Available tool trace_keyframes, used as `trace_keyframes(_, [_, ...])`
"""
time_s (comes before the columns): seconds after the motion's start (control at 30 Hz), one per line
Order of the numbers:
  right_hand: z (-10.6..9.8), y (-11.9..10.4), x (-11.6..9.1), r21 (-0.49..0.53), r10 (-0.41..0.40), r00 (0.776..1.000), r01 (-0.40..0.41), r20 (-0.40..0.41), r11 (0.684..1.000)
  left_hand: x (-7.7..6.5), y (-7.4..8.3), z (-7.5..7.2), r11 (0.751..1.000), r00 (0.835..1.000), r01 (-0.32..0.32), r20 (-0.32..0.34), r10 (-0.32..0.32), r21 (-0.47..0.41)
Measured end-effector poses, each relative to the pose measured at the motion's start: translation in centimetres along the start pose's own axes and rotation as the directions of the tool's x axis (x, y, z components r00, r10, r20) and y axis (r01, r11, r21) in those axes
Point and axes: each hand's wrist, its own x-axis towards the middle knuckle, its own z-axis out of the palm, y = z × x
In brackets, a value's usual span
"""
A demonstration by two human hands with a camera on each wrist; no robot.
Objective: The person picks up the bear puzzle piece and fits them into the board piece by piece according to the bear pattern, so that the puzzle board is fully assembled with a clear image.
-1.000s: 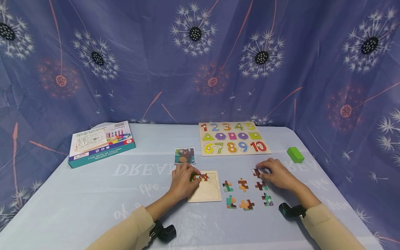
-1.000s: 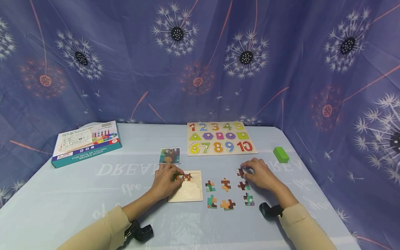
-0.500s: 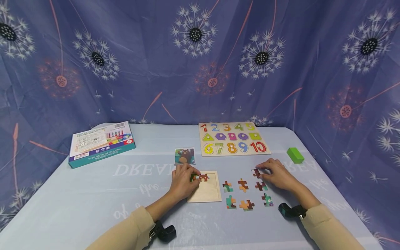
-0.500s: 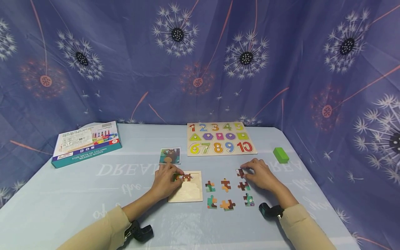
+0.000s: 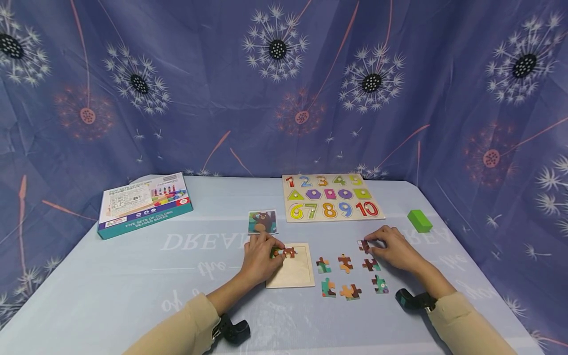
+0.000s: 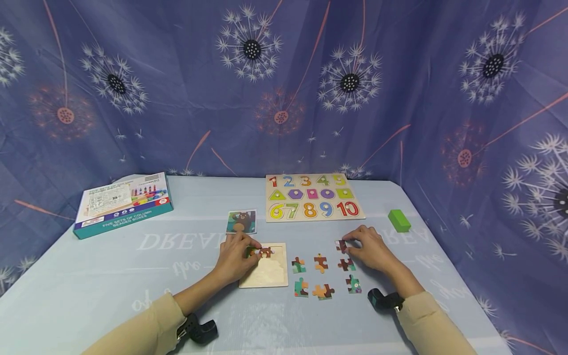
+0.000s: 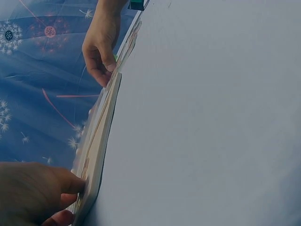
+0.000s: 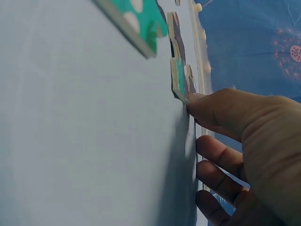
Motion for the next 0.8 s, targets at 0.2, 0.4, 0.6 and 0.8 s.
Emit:
trace_keyframes(0.2, [0.0,-0.3,0.1,-0.007,-0.01,1.0,0.01,-0.012,1.0,0.0,0.0,0.0,1.0,1.0,0.01,0.009,-0.01,0.005])
trace_keyframes(0.4, [-0.2,-1.9,0.1,-0.012,-0.031,0.999,0.031,-0.037,0.999,0.1,0.0,0.0,1.0,1.0,0.019,0.008,-0.02,0.004])
trace_keyframes(0.6, [0.3,-4.5,0.5,0.017,-0.043,0.998,0.044,-0.048,0.999,0.1,0.0,0.0,1.0,1.0,0.012,-0.007,-0.012,0.012])
trace_keyframes(0.8, [1.8,-7.4,0.8,0.051,-0.037,0.998,0.039,-0.041,0.998,0.1,-0.1,0.0,1.0,1.0,0.015,0.003,-0.015,0.005])
